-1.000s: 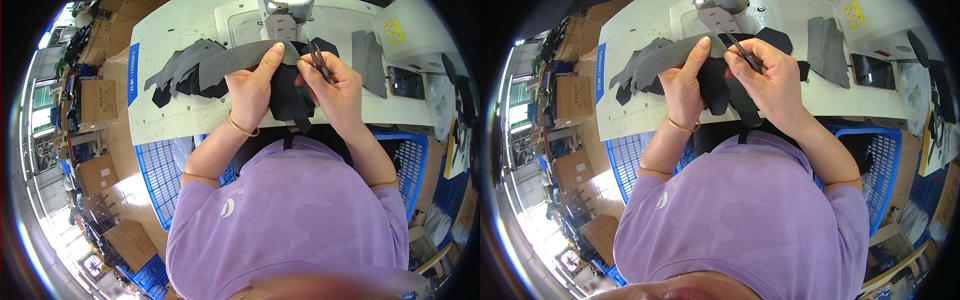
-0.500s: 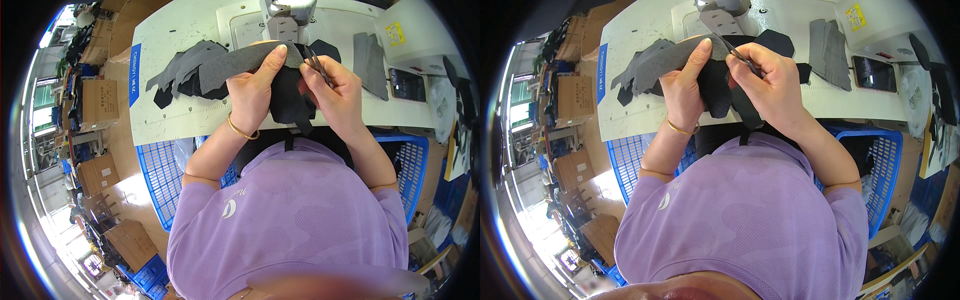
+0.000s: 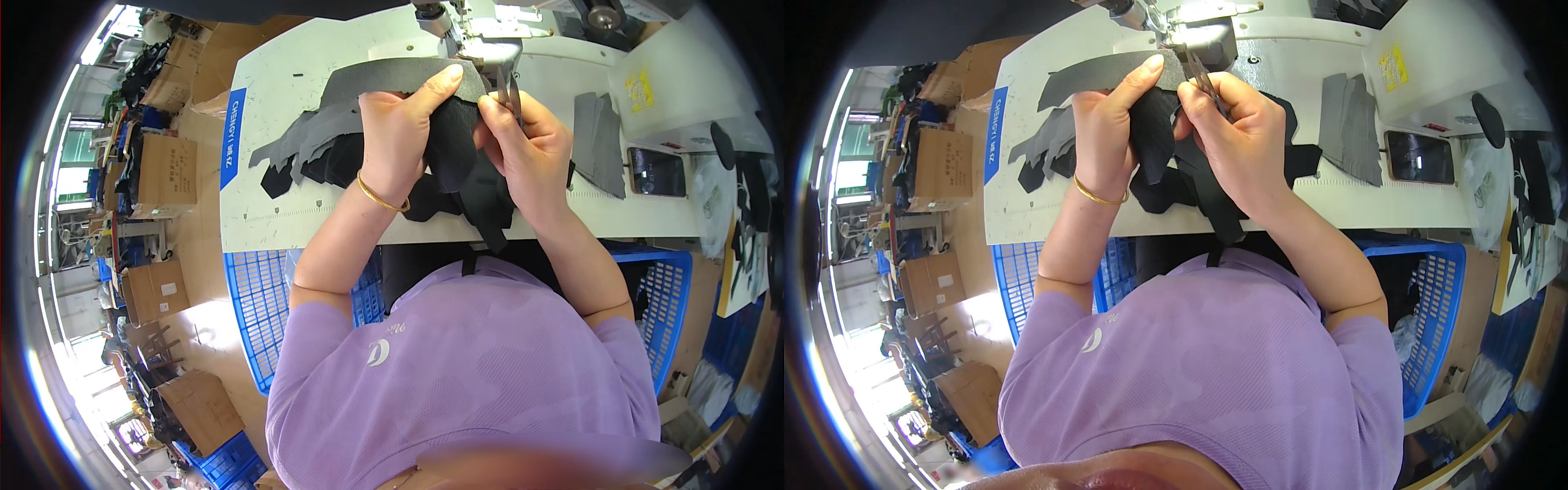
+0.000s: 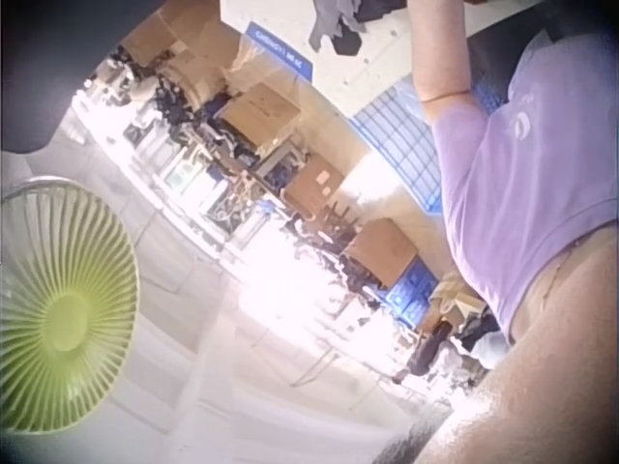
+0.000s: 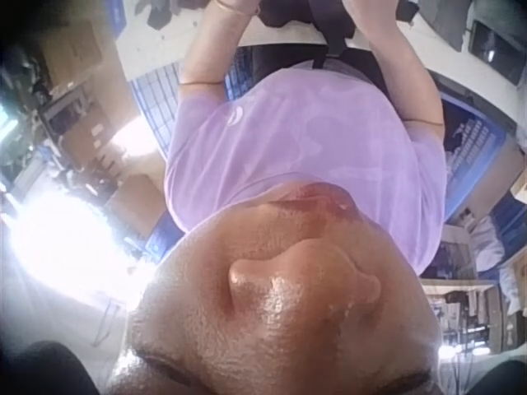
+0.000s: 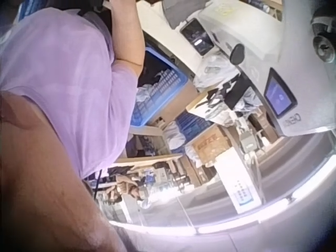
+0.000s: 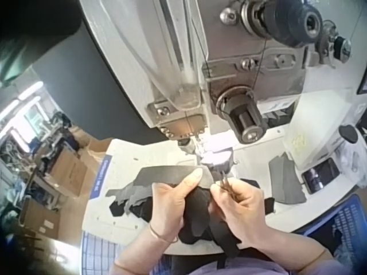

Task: Stitch together black shoe upper components using an industrial sewing machine and trim excess material with snips.

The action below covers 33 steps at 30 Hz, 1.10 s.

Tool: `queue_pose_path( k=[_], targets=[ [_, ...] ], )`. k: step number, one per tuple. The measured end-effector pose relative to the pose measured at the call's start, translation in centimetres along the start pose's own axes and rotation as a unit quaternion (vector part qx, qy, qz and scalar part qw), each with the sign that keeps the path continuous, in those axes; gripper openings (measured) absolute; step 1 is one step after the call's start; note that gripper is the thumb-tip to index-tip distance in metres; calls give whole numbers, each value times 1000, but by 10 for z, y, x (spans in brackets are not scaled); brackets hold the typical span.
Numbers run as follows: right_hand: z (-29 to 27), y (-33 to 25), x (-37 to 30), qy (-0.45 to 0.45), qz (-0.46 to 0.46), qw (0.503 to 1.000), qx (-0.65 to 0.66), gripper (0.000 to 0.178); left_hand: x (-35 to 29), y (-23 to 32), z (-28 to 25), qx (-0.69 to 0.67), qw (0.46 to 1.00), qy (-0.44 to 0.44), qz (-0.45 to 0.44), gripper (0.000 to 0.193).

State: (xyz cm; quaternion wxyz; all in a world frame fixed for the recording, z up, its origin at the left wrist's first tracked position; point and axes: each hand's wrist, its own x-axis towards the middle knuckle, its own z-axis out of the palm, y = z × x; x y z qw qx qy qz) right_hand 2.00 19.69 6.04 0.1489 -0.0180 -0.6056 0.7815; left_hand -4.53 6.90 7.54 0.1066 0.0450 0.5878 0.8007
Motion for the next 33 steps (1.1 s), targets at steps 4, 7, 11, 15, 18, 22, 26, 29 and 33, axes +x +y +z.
queue_pose_path(
  k=[4, 7, 11, 15, 18, 22, 26, 29, 33],
  targets=[
    [5, 0, 14, 9, -4, 1000, 12, 23, 15, 9, 2, -5, 1000, -14, 24, 13],
    [7, 1, 21, 7, -23, 999, 30, 25, 24, 15, 3, -12, 1000, -13, 11, 12],
    [10, 2, 27, 15, -32, 999, 37, 26, 32, 16, 2, -12, 999, -14, 30, 12],
    [10, 4, 29, 14, -33, 998, 46, 27, 34, 21, 2, -3, 999, -29, 28, 12],
    [10, 3, 28, 13, -32, 999, 42, 26, 36, 21, 1, -1, 999, -36, 33, 11],
    [11, 5, 28, 17, -28, 999, 40, 26, 39, 21, -3, 3, 998, -55, 39, 10],
    [12, 7, 29, 15, -33, 999, 24, 25, 43, 20, -3, 1, 997, -58, 57, 11],
    [14, 6, 30, 22, -41, 999, 7, 24, 49, 20, -9, 5, 993, -96, 62, 11],
    [14, 6, 33, 24, -47, 999, -13, 23, 51, 21, -13, 62, 990, -98, 75, 14]
  ],
)
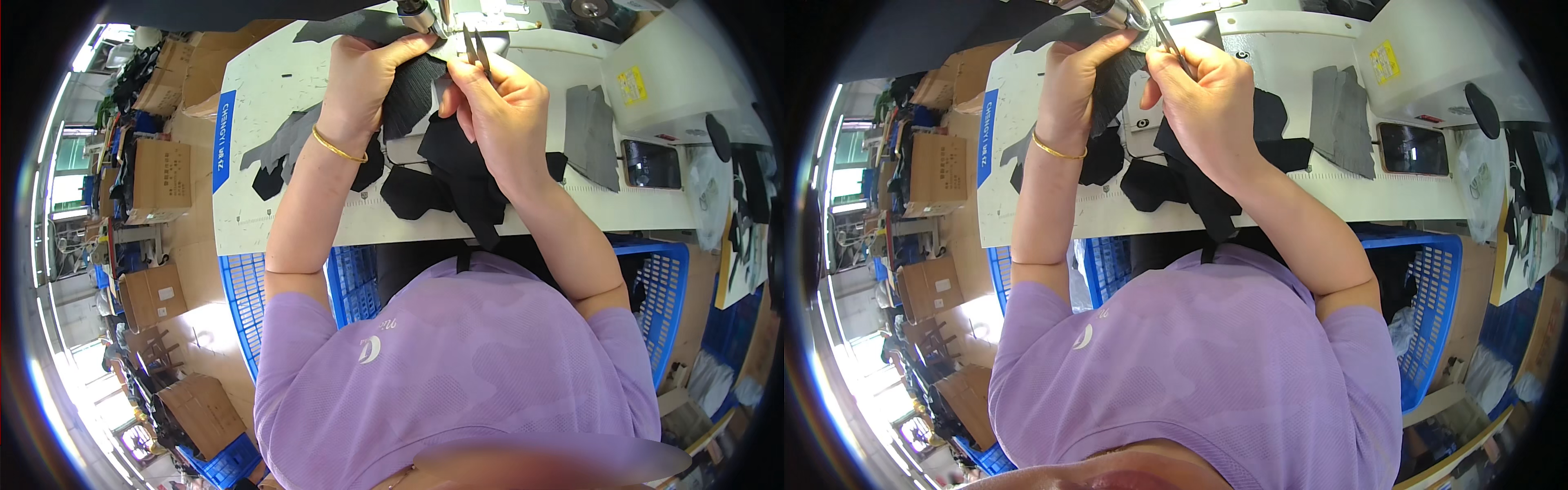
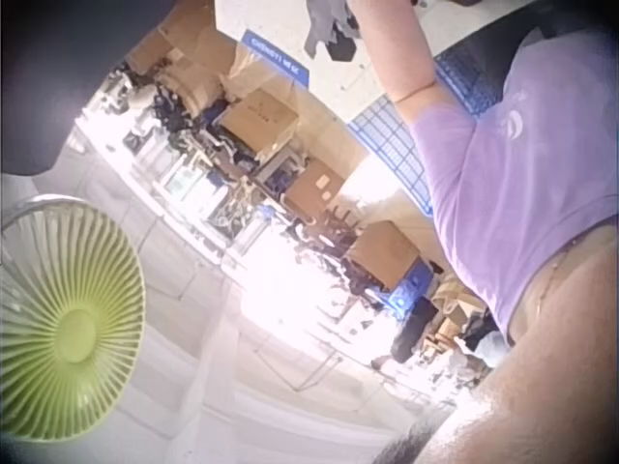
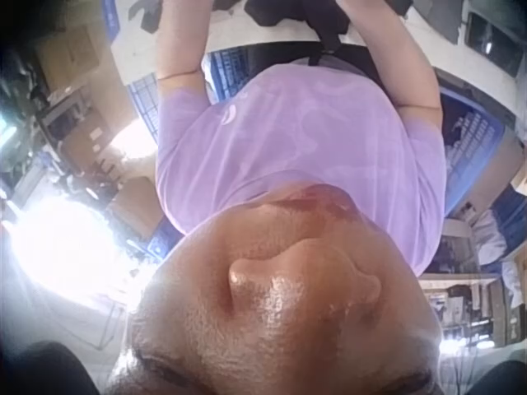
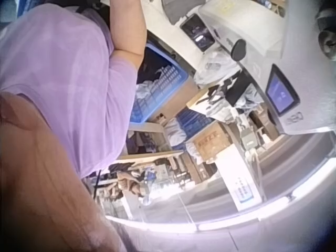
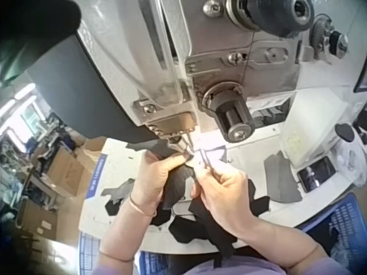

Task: Stitch together black shoe upper components using an industrial sewing machine and trim excess material with snips.

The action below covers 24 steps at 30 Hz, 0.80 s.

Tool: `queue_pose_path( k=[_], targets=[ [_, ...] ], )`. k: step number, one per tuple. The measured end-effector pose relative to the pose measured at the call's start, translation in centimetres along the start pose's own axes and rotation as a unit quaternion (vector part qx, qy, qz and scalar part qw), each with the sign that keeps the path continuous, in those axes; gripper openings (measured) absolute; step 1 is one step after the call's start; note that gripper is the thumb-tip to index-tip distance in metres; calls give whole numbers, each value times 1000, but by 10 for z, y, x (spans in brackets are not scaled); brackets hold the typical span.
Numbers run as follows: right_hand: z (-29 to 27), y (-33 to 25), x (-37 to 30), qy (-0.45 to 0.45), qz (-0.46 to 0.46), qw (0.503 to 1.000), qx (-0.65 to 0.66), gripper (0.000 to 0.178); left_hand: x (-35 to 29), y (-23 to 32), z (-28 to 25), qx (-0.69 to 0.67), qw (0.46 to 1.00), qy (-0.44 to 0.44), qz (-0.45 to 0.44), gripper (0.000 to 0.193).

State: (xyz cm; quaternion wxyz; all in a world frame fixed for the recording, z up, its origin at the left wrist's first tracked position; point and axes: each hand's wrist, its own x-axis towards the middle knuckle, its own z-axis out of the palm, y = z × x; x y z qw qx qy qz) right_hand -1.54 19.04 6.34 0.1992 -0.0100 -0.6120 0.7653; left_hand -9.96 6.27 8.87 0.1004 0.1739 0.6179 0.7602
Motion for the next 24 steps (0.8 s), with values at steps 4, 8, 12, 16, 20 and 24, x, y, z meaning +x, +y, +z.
queue_pose_path(
  k=[4, 8, 12, 16, 20, 24],
  targets=[
    [-1, -1, -5, -7, 1, 1000, -2, 25, -1, 4, -6, 18, 1000, -16, -10, 18],
    [-7, 1, -4, -29, 8, 999, 31, 26, -3, 10, -11, 23, 989, -71, -128, 21],
    [-9, 0, -8, -18, 10, 998, 67, 26, -3, 4, -12, 1, 992, -82, -93, 21],
    [-9, 0, -5, -22, 9, 997, 67, 26, -3, 5, -12, 2, 991, -87, -101, 20],
    [-10, -2, -3, -22, 20, 998, 54, 25, -2, 2, -10, -12, 994, -92, -64, 19],
    [-6, -4, -4, -10, 15, 999, 32, 25, -3, 1, -11, -1, 994, -90, -65, 19]
  ],
)
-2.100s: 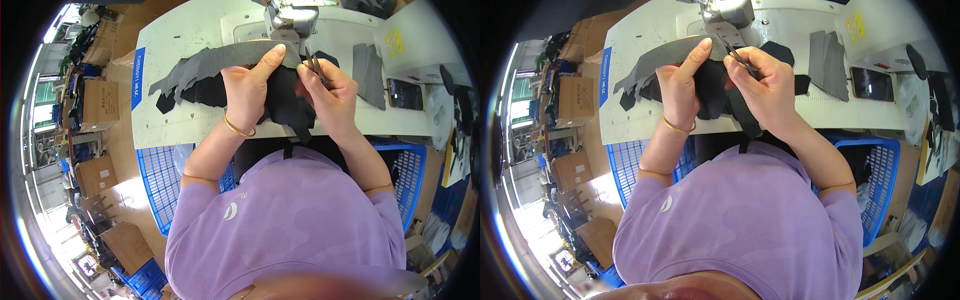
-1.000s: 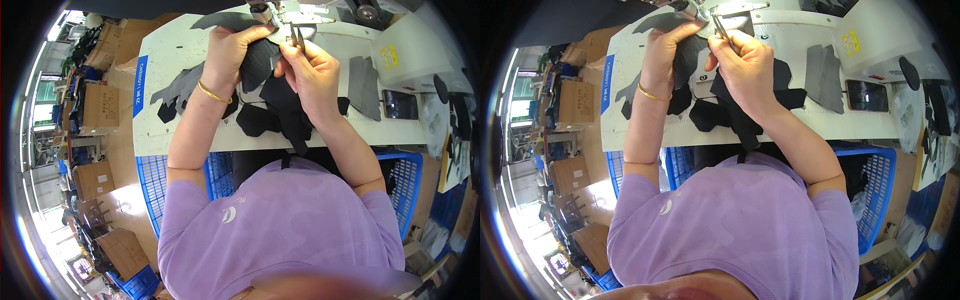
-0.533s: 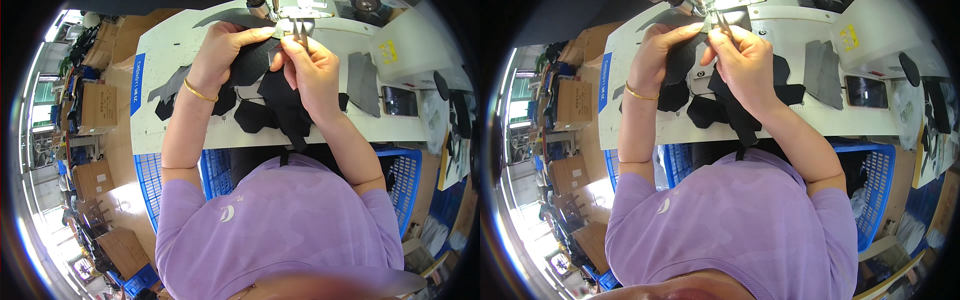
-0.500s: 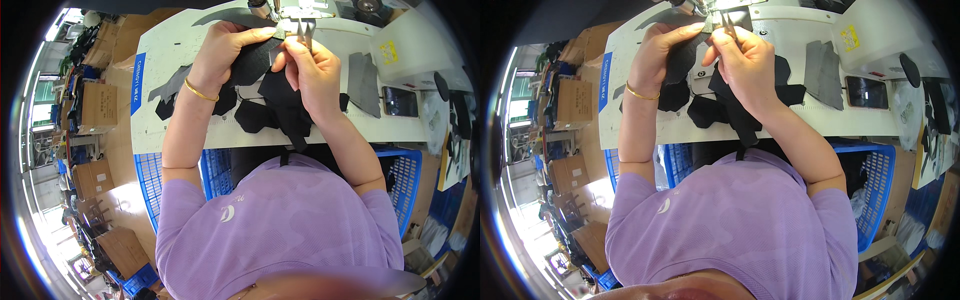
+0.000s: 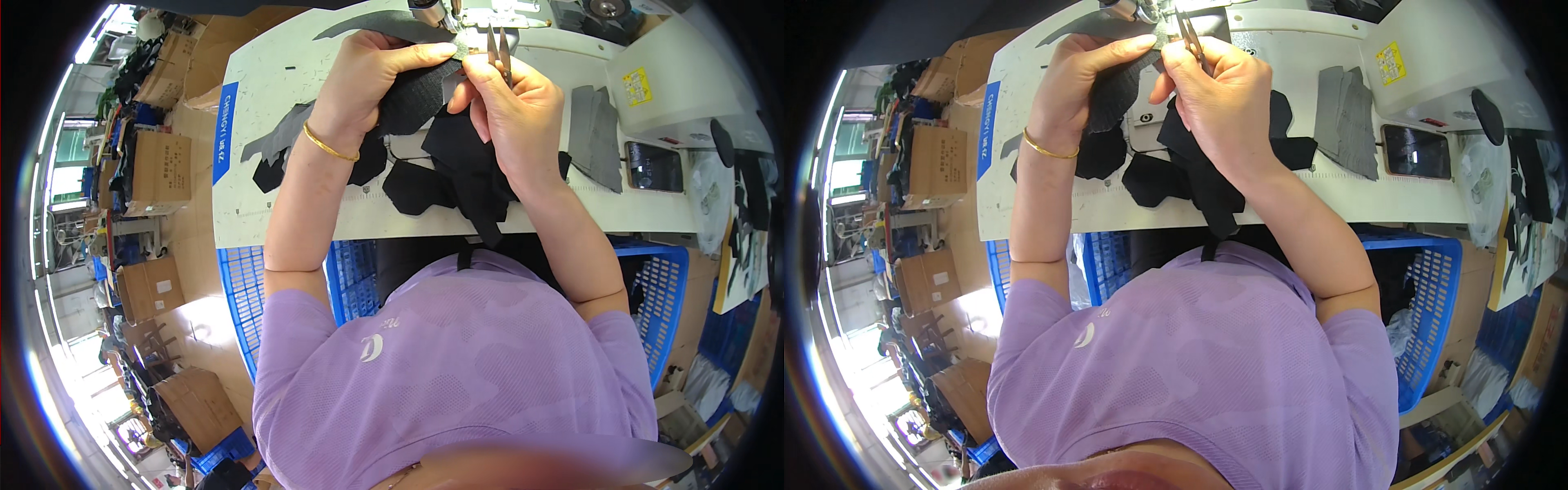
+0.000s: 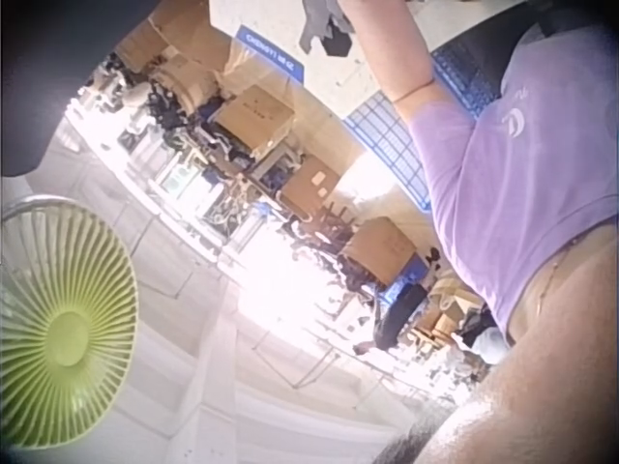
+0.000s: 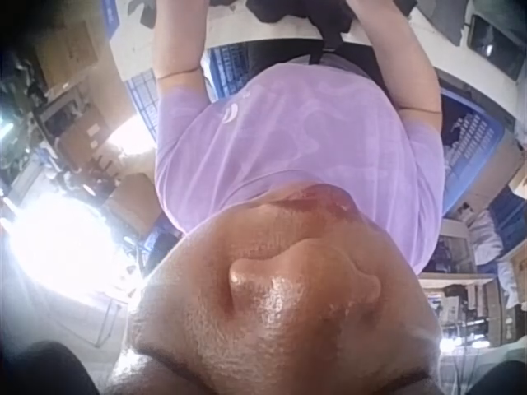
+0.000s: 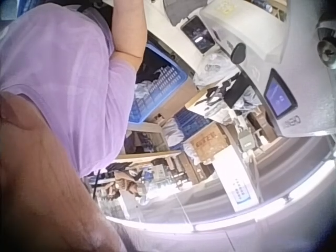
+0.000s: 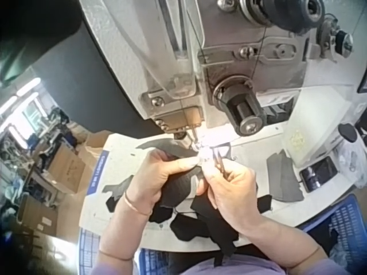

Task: Stitch together black shoe upper components using an industrial sewing machine and trim excess material with snips.

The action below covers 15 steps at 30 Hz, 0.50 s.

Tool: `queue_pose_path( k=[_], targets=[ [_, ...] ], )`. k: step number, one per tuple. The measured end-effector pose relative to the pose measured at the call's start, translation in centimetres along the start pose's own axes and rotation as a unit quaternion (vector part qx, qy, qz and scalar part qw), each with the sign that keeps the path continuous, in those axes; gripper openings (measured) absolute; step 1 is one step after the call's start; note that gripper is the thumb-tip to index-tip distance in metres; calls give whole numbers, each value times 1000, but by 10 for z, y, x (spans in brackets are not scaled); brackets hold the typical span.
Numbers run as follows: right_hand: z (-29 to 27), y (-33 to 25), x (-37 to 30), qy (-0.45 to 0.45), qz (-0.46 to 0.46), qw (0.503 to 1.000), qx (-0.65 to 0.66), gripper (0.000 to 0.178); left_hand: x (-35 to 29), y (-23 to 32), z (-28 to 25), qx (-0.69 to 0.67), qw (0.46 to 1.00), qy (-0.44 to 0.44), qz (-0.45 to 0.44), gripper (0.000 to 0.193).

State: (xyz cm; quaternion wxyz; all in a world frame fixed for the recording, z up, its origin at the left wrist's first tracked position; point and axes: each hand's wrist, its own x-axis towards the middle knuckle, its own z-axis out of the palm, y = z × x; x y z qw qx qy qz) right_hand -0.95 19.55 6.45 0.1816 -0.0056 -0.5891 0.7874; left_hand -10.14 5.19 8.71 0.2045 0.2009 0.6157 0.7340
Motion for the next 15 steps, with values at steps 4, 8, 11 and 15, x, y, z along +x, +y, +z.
queue_pose_path(
  k=[4, 8, 11, 15],
  targets=[
    [5, 2, 0, 17, -15, 1000, -20, 29, 1, 5, -4, -1, 1000, 3, -23, 18],
    [6, 1, 0, 17, -22, 999, -37, 30, 4, 7, -7, -10, 1000, -17, -20, 18],
    [7, 1, 0, 18, -16, 999, -35, 26, 6, 6, -8, -12, 1000, -11, -2, 19],
    [5, 0, 0, 8, -7, 1000, 3, 22, 6, 15, 1, 28, 1000, 4, -7, 17]
  ],
)
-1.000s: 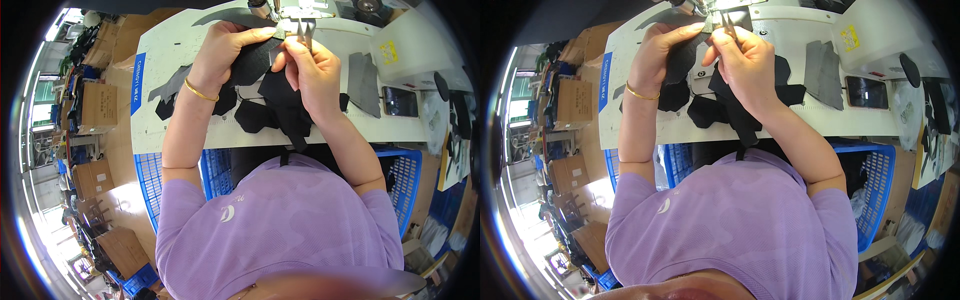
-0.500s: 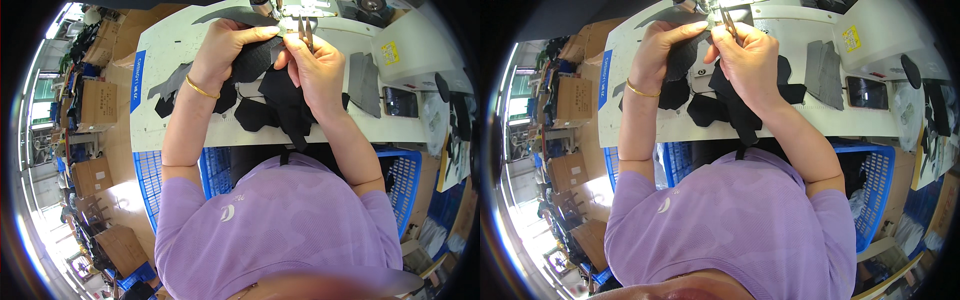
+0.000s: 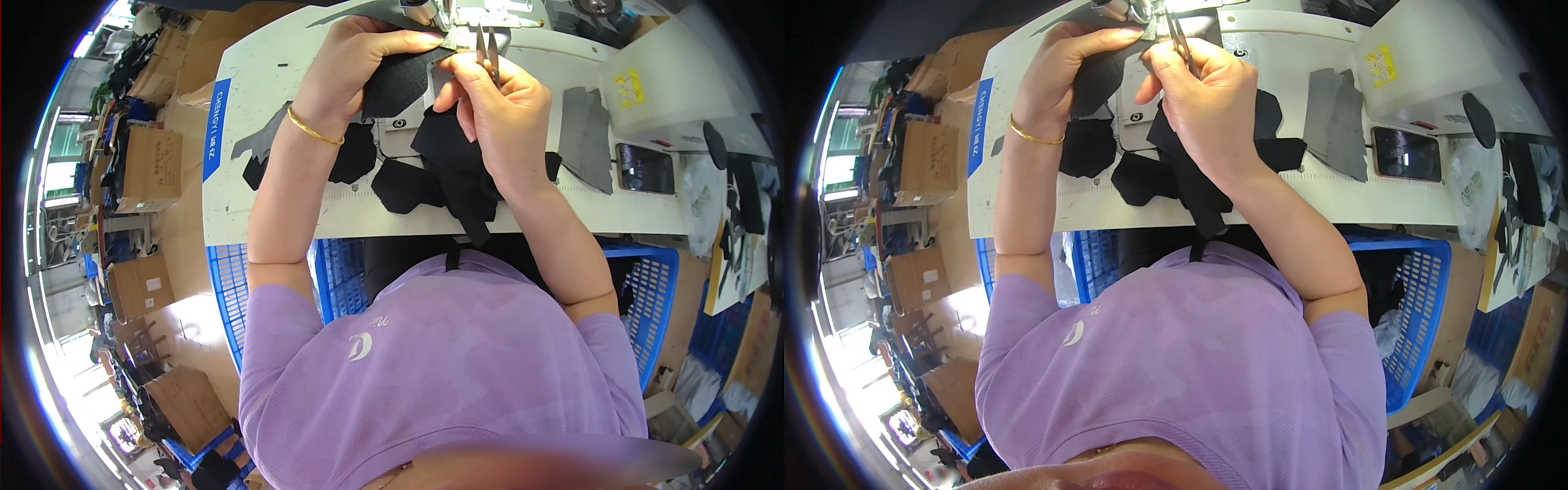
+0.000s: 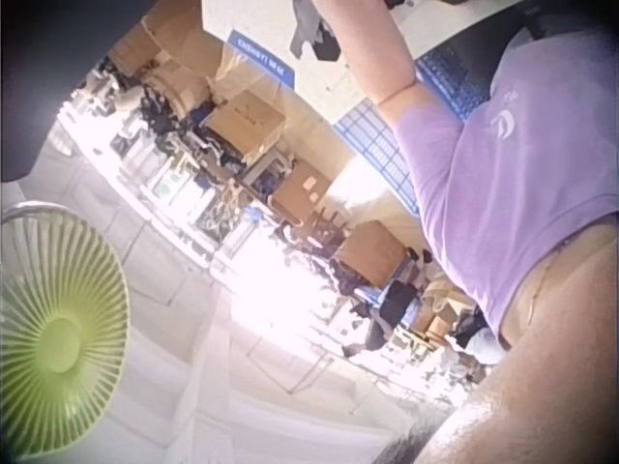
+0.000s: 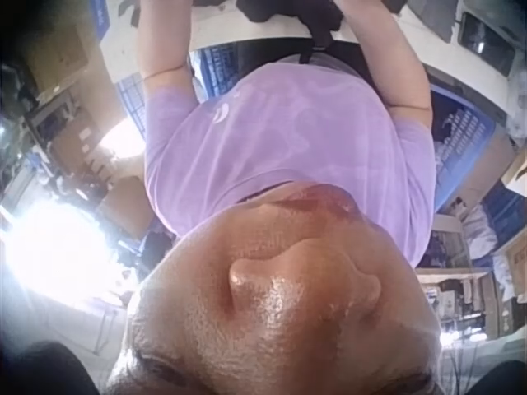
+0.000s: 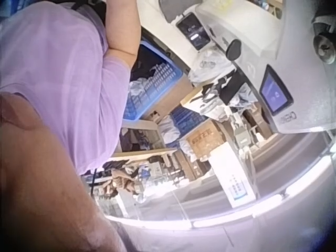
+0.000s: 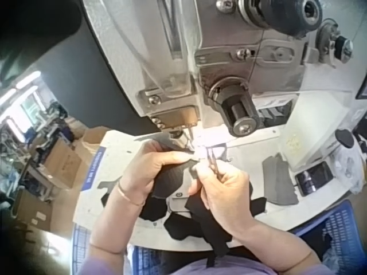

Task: Stitch together black shoe upper components using an industrial sewing machine and trim excess material with snips.

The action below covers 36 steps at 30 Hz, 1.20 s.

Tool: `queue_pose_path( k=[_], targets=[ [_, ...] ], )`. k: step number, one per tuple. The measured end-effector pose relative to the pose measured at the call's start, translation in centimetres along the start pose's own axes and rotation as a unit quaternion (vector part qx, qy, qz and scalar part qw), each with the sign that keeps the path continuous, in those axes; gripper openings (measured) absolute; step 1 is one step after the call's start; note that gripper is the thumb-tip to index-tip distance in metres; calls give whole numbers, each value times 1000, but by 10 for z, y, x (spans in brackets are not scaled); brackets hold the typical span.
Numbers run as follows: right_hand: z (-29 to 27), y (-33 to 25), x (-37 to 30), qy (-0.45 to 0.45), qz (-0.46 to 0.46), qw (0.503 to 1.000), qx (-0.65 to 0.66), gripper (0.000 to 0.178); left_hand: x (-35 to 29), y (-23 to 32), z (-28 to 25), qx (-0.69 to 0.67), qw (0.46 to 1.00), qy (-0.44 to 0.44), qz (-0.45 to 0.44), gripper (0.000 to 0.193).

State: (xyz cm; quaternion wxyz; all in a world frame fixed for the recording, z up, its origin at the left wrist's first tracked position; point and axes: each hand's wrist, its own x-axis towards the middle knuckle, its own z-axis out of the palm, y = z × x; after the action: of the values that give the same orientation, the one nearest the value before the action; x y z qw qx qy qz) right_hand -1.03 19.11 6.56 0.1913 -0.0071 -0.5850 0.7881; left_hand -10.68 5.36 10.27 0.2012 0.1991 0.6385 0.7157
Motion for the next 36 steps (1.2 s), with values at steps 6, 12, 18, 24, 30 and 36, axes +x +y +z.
queue_pose_path(
  k=[6, 12, 18, 24, 30, 36],
  targets=[
    [-3, 1, -2, -12, 20, 1000, 16, 18, 8, 1, 2, -39, 999, 12, -18, 11],
    [-5, 3, -2, -15, 22, 1000, 4, 18, 14, -4, 1, -64, 997, 31, -19, 12],
    [-5, 5, -4, -29, 19, 999, 8, 19, 19, -1, 0, -42, 997, 58, -19, 15],
    [-5, 6, -6, -33, 27, 999, -14, 18, 19, -3, -1, -90, 995, 39, -13, 17],
    [-7, 3, -7, -40, 36, 999, -5, 18, 18, -2, -3, -46, 999, 23, -12, 16],
    [-14, 8, -9, -59, 11, 998, -28, 24, 15, -4, -7, -114, 991, 63, -25, 14]
  ],
)
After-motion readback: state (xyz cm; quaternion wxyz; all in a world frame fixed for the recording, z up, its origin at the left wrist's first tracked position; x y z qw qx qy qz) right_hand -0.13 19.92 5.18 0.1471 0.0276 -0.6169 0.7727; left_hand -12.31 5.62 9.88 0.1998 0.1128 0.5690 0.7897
